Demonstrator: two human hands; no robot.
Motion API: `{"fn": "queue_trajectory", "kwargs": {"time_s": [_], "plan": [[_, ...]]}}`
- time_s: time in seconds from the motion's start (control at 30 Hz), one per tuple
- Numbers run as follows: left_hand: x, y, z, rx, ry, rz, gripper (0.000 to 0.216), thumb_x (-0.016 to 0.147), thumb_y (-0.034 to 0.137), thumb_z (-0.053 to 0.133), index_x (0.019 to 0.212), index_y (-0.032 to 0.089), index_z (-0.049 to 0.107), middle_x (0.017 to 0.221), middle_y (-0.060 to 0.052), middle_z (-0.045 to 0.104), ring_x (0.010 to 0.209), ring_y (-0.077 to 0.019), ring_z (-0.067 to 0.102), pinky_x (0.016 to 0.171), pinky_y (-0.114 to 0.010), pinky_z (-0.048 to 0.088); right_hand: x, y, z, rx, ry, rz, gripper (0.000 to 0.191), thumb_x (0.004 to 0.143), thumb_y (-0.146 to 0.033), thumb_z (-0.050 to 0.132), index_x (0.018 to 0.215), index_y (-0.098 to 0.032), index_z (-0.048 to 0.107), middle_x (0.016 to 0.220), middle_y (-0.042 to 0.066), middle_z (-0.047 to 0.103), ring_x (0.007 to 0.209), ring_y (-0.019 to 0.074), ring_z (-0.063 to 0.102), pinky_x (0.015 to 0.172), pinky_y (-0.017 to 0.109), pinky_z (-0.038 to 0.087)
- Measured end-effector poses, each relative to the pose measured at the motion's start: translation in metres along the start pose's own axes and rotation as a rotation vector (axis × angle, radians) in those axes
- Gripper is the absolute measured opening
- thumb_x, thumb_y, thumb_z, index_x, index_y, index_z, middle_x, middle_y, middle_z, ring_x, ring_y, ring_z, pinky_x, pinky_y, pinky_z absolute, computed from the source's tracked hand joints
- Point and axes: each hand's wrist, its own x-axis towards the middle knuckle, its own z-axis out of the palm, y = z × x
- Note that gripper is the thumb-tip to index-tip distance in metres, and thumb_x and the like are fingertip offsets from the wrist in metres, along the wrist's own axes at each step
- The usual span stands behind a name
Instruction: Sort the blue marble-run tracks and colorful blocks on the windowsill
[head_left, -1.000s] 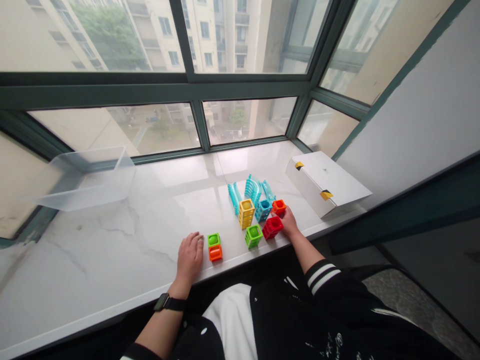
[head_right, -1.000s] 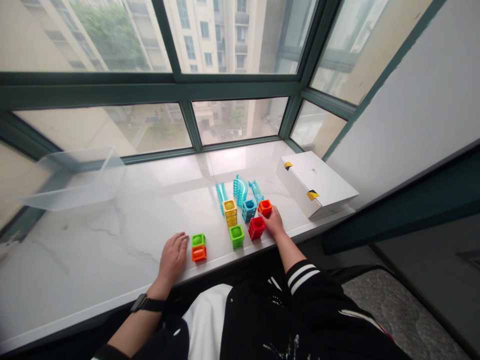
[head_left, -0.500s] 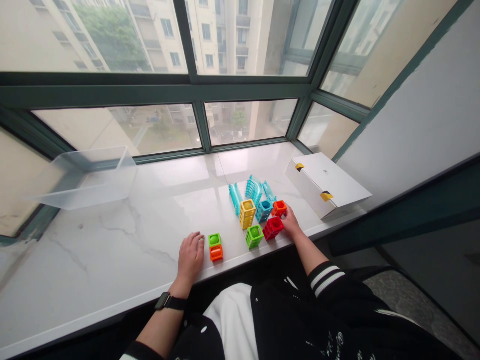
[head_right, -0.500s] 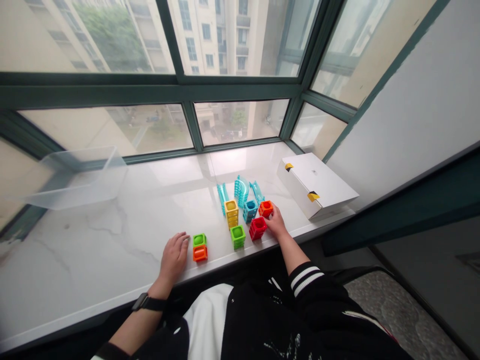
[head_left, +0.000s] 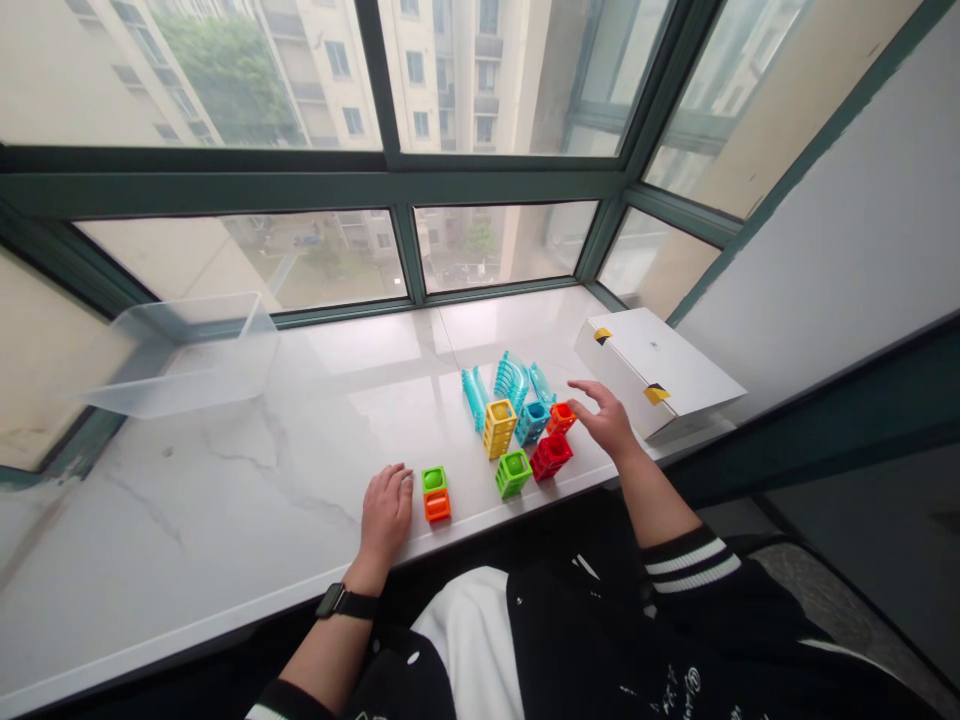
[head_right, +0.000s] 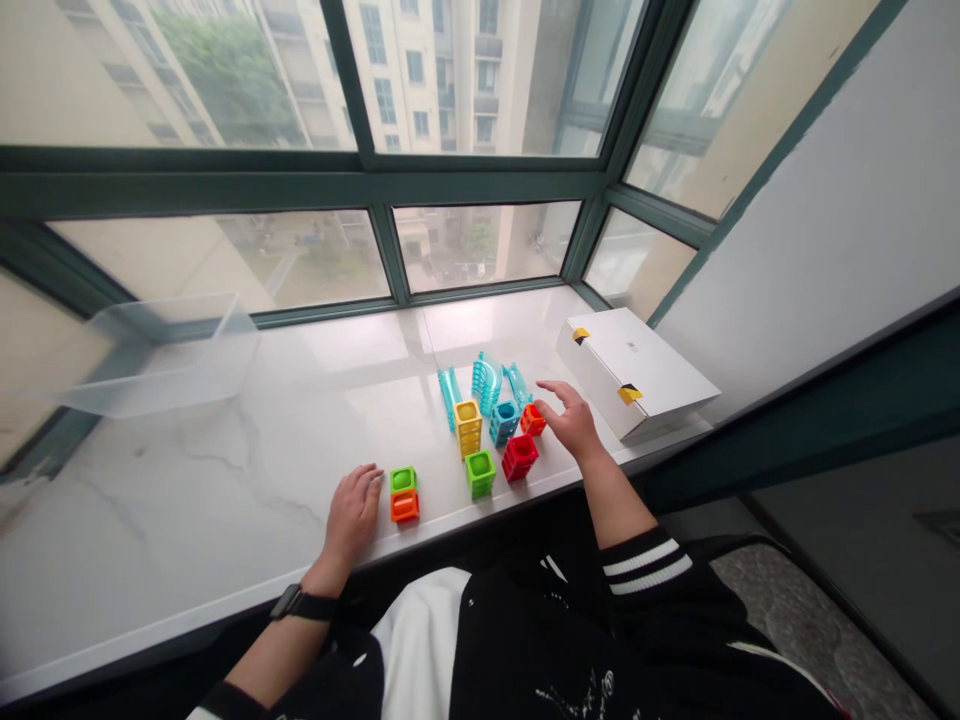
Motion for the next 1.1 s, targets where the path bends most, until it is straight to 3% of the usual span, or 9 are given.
{"fn": "queue_trajectory", "kwargs": {"time_s": [0.13,0.27,0.93,1.1], "plan": [[0.0,-0.001,0.0,-0.01,0.0,-0.002,0.04,0.107,0.042,0.037,0.118,0.023,0.07,0.135,-0.012,0.068,0.133,-0.0317,0.057,0.118,-0.056,0.042,0.021,-0.023,0.015,-0.085,-0.26,-0.122,0.029,0.09,-0.039,0.074,0.118,-0.032,0.08,0.123,0.004,0.077,0.124,0.0319,0.066,0.114,0.052,0.049],[-0.001,-0.002,0.001,-0.011,-0.003,-0.008,0.04,0.107,0.042,0.037,0.119,0.023,0.07,0.137,-0.012,0.068,0.135,-0.0318,0.057,0.119,-0.056,0.041,0.023,-0.017,0.032,-0.127,-0.364,-0.096,0.028,0.086,-0.034,0.075,0.113,-0.033,0.082,0.12,0.003,0.078,0.12,0.0324,0.068,0.112,0.054,0.051],[-0.001,-0.002,0.001,-0.02,0.001,-0.005,0.039,0.108,0.041,0.038,0.12,0.022,0.07,0.137,-0.012,0.068,0.134,-0.0322,0.057,0.118,-0.056,0.042,0.017,-0.019,0.033,-0.18,-0.36,-0.098,0.028,0.089,-0.031,0.073,0.117,-0.029,0.079,0.124,0.007,0.075,0.121,0.0285,0.068,0.11,0.048,0.052],[0.0,-0.003,0.001,-0.03,0.011,0.0,0.037,0.107,0.041,0.04,0.119,0.022,0.071,0.135,-0.012,0.069,0.133,-0.033,0.058,0.117,-0.057,0.043,0.016,-0.023,0.025,-0.096,-0.217,-0.094,0.029,0.095,-0.037,0.067,0.12,-0.026,0.076,0.124,0.008,0.074,0.12,0.0262,0.069,0.108,0.046,0.053]]}}
